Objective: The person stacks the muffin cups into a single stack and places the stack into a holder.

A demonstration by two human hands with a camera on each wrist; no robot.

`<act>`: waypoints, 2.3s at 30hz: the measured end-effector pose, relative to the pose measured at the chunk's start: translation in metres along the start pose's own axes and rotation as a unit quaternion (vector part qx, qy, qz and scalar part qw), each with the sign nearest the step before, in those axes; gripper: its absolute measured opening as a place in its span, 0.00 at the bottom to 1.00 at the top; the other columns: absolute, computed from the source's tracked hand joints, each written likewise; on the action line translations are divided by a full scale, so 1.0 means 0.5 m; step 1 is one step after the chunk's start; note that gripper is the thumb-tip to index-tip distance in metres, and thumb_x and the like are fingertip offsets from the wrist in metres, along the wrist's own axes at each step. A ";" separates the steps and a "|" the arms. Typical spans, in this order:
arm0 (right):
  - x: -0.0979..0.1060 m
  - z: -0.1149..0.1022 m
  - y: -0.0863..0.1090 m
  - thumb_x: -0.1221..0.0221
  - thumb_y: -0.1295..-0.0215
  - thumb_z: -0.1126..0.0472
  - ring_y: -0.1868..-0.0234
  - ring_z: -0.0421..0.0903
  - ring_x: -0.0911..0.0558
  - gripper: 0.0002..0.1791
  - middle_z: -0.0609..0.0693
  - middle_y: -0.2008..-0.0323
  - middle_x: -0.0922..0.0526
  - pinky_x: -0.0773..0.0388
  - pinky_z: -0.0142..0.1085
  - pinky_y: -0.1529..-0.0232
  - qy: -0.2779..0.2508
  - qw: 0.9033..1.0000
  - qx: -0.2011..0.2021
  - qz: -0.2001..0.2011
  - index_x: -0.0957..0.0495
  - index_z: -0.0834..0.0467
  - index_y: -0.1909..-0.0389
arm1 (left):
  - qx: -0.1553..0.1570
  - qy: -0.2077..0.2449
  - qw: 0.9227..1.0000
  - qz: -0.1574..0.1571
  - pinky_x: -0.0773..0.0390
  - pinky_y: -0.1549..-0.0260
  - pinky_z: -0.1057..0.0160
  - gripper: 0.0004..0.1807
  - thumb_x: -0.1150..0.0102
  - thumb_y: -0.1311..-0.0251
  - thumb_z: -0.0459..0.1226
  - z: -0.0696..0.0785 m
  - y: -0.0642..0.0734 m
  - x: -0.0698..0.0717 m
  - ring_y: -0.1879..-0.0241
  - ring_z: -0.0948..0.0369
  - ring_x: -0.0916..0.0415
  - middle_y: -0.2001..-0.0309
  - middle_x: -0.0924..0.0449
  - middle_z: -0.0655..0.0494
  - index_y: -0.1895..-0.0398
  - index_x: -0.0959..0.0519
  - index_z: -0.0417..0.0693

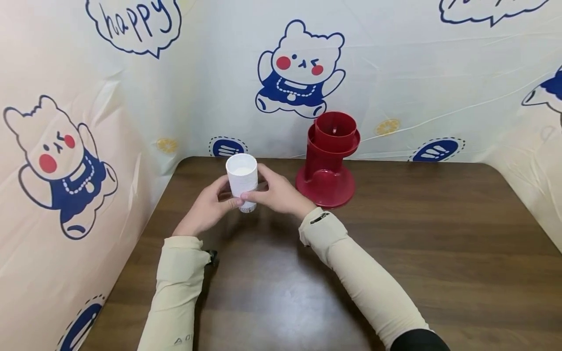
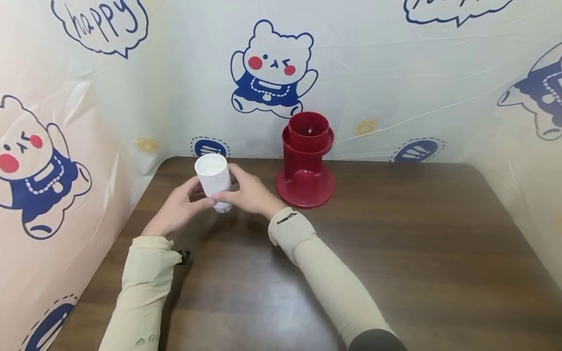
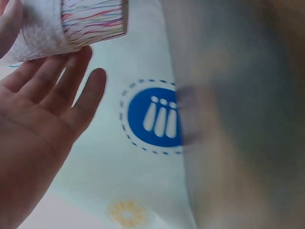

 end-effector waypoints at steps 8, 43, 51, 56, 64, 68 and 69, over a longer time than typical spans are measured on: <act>0.105 -0.065 0.013 0.30 0.37 0.51 0.45 0.47 0.21 0.40 0.48 0.41 0.23 0.20 0.42 0.49 -0.002 0.998 0.018 0.064 0.36 0.48 0.27 | -0.060 -0.006 0.998 0.031 0.27 0.43 0.44 0.34 0.33 0.35 0.42 0.116 -0.057 0.019 0.42 0.48 0.26 0.40 0.24 0.45 0.27 0.33 0.49; 0.472 -0.075 0.086 0.34 0.36 0.43 0.45 0.52 0.22 0.39 0.54 0.40 0.24 0.21 0.49 0.47 0.115 0.966 -0.060 0.224 0.34 0.52 0.28 | -0.092 0.006 0.996 -0.007 0.28 0.39 0.58 0.39 0.38 0.31 0.39 0.407 -0.312 -0.141 0.34 0.60 0.34 0.31 0.38 0.54 0.21 0.44 0.60; 0.461 -0.028 0.076 0.31 0.37 0.47 0.40 0.55 0.25 0.40 0.57 0.37 0.24 0.25 0.51 0.42 0.113 0.975 -0.084 0.171 0.34 0.57 0.28 | -0.066 -0.021 0.997 -0.032 0.32 0.36 0.55 0.39 0.36 0.33 0.41 0.367 -0.322 -0.156 0.32 0.60 0.35 0.31 0.33 0.56 0.22 0.42 0.60; 0.453 -0.018 0.077 0.33 0.35 0.46 0.43 0.55 0.25 0.37 0.58 0.40 0.23 0.23 0.51 0.44 0.123 0.975 -0.089 0.160 0.31 0.58 0.30 | -0.061 -0.021 0.997 -0.041 0.32 0.35 0.55 0.38 0.36 0.32 0.42 0.348 -0.322 -0.163 0.31 0.60 0.36 0.30 0.33 0.57 0.22 0.42 0.60; 0.453 -0.008 0.076 0.34 0.35 0.44 0.37 0.57 0.27 0.37 0.59 0.38 0.25 0.25 0.52 0.41 0.127 0.972 -0.103 0.167 0.28 0.59 0.32 | -0.069 -0.023 0.996 -0.045 0.33 0.35 0.59 0.37 0.37 0.32 0.43 0.340 -0.326 -0.166 0.32 0.61 0.37 0.31 0.33 0.57 0.23 0.41 0.57; 0.453 -0.003 0.078 0.33 0.36 0.44 0.36 0.58 0.28 0.36 0.60 0.38 0.27 0.25 0.53 0.42 0.127 0.972 -0.106 0.166 0.28 0.60 0.32 | -0.069 -0.027 0.996 -0.051 0.33 0.35 0.59 0.37 0.38 0.32 0.43 0.338 -0.327 -0.168 0.32 0.61 0.36 0.31 0.33 0.56 0.22 0.41 0.57; 0.452 -0.002 0.078 0.33 0.35 0.45 0.37 0.58 0.27 0.37 0.60 0.38 0.27 0.24 0.53 0.42 0.123 0.973 -0.106 0.164 0.28 0.61 0.32 | -0.069 -0.029 0.996 -0.053 0.33 0.35 0.59 0.37 0.38 0.32 0.44 0.338 -0.327 -0.169 0.32 0.61 0.35 0.31 0.33 0.56 0.22 0.41 0.57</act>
Point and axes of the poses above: each hand's wrist, its own y-axis away from the middle knuckle, its own x-axis out of the back of the hand, z = x × y, the point moved 7 cm from there along -y, towards the middle knuckle
